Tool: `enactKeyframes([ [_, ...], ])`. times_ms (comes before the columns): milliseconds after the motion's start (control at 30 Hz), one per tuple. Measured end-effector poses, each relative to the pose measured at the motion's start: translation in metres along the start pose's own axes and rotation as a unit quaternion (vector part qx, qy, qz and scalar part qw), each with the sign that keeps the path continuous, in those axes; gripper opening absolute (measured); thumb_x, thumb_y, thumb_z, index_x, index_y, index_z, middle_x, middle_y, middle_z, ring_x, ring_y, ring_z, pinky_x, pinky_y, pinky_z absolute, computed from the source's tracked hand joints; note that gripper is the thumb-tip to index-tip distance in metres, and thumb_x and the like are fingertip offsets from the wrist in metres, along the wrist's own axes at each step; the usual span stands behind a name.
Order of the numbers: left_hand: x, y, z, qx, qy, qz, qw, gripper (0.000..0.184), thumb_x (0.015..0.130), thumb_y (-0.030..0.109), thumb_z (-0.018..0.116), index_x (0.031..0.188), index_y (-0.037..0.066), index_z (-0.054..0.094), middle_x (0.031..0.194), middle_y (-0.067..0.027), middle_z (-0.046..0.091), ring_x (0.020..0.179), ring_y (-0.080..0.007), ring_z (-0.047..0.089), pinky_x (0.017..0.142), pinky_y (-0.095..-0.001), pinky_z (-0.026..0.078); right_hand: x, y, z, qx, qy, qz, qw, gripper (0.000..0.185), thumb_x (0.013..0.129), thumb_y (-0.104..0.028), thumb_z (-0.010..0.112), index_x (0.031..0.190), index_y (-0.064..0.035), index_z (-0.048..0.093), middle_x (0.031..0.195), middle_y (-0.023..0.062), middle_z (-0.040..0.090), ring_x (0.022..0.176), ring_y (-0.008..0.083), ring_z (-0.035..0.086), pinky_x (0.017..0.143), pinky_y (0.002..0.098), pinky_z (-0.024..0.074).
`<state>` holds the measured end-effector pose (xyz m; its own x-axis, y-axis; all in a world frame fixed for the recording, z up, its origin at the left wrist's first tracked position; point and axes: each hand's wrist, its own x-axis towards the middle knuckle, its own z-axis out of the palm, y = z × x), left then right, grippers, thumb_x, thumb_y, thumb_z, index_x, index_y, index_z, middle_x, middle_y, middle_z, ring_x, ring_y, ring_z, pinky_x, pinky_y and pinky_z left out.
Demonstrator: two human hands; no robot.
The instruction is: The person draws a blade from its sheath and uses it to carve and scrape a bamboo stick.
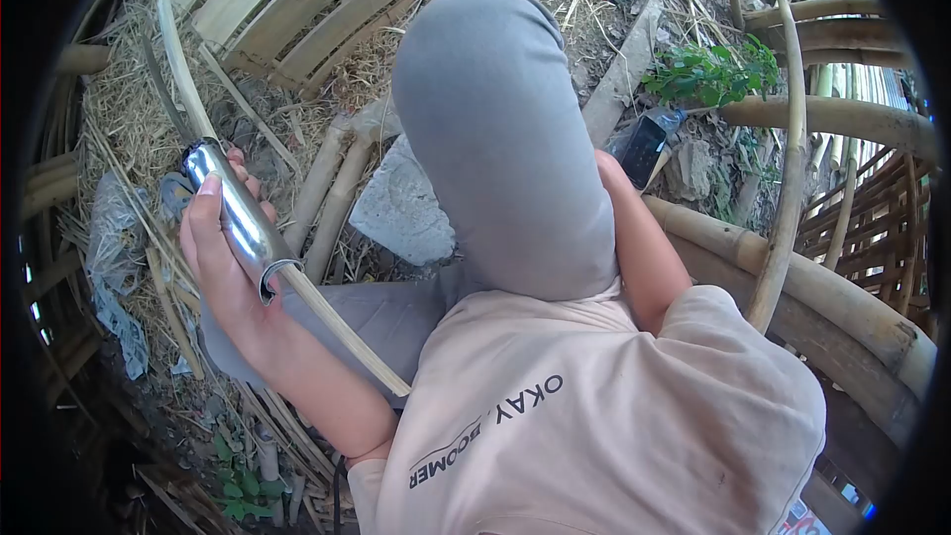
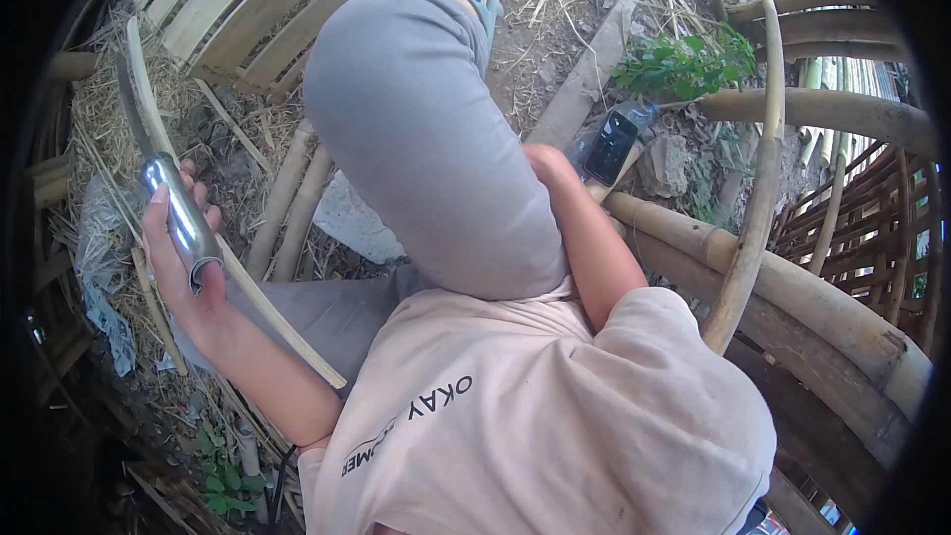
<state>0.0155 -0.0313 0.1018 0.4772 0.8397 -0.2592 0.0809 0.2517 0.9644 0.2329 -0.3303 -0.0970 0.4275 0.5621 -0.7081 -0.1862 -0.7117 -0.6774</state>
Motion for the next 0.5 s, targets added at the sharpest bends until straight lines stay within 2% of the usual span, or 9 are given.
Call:
enactKeyframes([
  [133,0.007,-0.014,-0.010,0.022,-0.006,0.017,1.000,0.049,0.090,0.033,0.067,0.120,-0.005,0.060,0.110,-0.0105,0.065,0.093,-0.0105,0.062,0.071,-0.0221,0.051,-0.035,-0.051,0.003,0.228,0.006,-0.013,0.974,0.052,0.096,-0.037,0.061,0.137,-0.0045,0.055,0.119,0.0134,0.067,0.103,0.0198,0.063,0.091,0.0294,0.0462],
  [233,0.010,-0.020,-0.009,0.027,-0.016,0.011,0.999,0.049,0.089,0.033,0.070,0.117,-0.006,0.061,0.107,-0.0104,0.067,0.090,-0.0098,0.063,0.070,-0.0233,0.053,-0.057,-0.108,0.000,0.293,0.024,-0.054,0.954,0.050,0.099,-0.035,0.059,0.137,-0.0041,0.056,0.118,0.0134,0.069,0.101,0.0188,0.064,0.091,0.0274,0.0467],
  [300,0.012,-0.017,-0.002,0.009,-0.021,-0.002,1.000,0.047,0.089,0.032,0.070,0.116,-0.005,0.061,0.107,-0.0102,0.067,0.088,-0.0103,0.063,0.071,-0.0243,0.054,-0.071,-0.138,-0.002,0.222,0.068,-0.101,0.967,0.048,0.100,-0.035,0.057,0.137,-0.0038,0.057,0.117,0.0134,0.071,0.099,0.0181,0.066,0.090,0.0260,0.0469],
  [333,0.014,-0.017,0.001,0.005,-0.032,0.000,0.999,0.046,0.089,0.032,0.070,0.115,-0.005,0.062,0.106,-0.0101,0.067,0.087,-0.0104,0.063,0.070,-0.0243,0.054,-0.077,-0.152,-0.005,0.135,0.107,-0.142,0.975,0.046,0.102,-0.030,0.056,0.134,0.0032,0.058,0.115,0.0124,0.071,0.087,0.0159,0.068,0.078,0.0258,0.0533],
  [367,0.017,-0.019,0.003,0.001,-0.039,0.004,0.999,0.045,0.089,0.032,0.070,0.114,-0.005,0.062,0.105,-0.0099,0.067,0.087,-0.0105,0.064,0.070,-0.0244,0.054,-0.091,-0.171,-0.006,-0.033,0.201,-0.175,0.963,0.037,0.101,-0.030,0.057,0.119,0.0023,0.063,0.103,0.0107,0.071,0.081,0.0163,0.069,0.075,0.0278,0.0539],
  [400,0.019,-0.020,0.003,-0.001,-0.043,0.009,0.999,0.043,0.090,0.032,0.069,0.113,-0.004,0.063,0.105,-0.0097,0.067,0.086,-0.0107,0.064,0.070,-0.0244,0.054,-0.110,-0.190,-0.003,-0.197,0.286,-0.203,0.915,0.032,0.100,-0.029,0.059,0.103,0.0014,0.067,0.090,0.0089,0.071,0.076,0.0168,0.069,0.072,0.0297,0.0545],
  [433,0.019,-0.021,0.007,-0.019,-0.050,0.010,0.999,0.040,0.091,0.031,0.068,0.110,-0.003,0.064,0.099,-0.0085,0.067,0.082,-0.0103,0.063,0.069,-0.0234,0.051,-0.120,-0.203,0.003,-0.352,0.361,-0.229,0.833,0.033,0.099,-0.029,0.061,0.087,0.0005,0.072,0.078,0.0072,0.071,0.070,0.0173,0.070,0.068,0.0317,0.0551],
  [500,0.021,-0.018,0.009,-0.013,-0.085,0.018,0.996,0.037,0.093,0.031,0.066,0.107,-0.003,0.065,0.091,-0.0059,0.065,0.078,-0.0096,0.061,0.067,-0.0224,0.047,-0.123,-0.212,0.006,-0.149,0.360,-0.434,0.813,0.023,0.097,-0.018,0.063,0.090,0.0024,0.071,0.081,0.0074,0.071,0.071,0.0126,0.066,0.069,0.0266,0.0535],
])
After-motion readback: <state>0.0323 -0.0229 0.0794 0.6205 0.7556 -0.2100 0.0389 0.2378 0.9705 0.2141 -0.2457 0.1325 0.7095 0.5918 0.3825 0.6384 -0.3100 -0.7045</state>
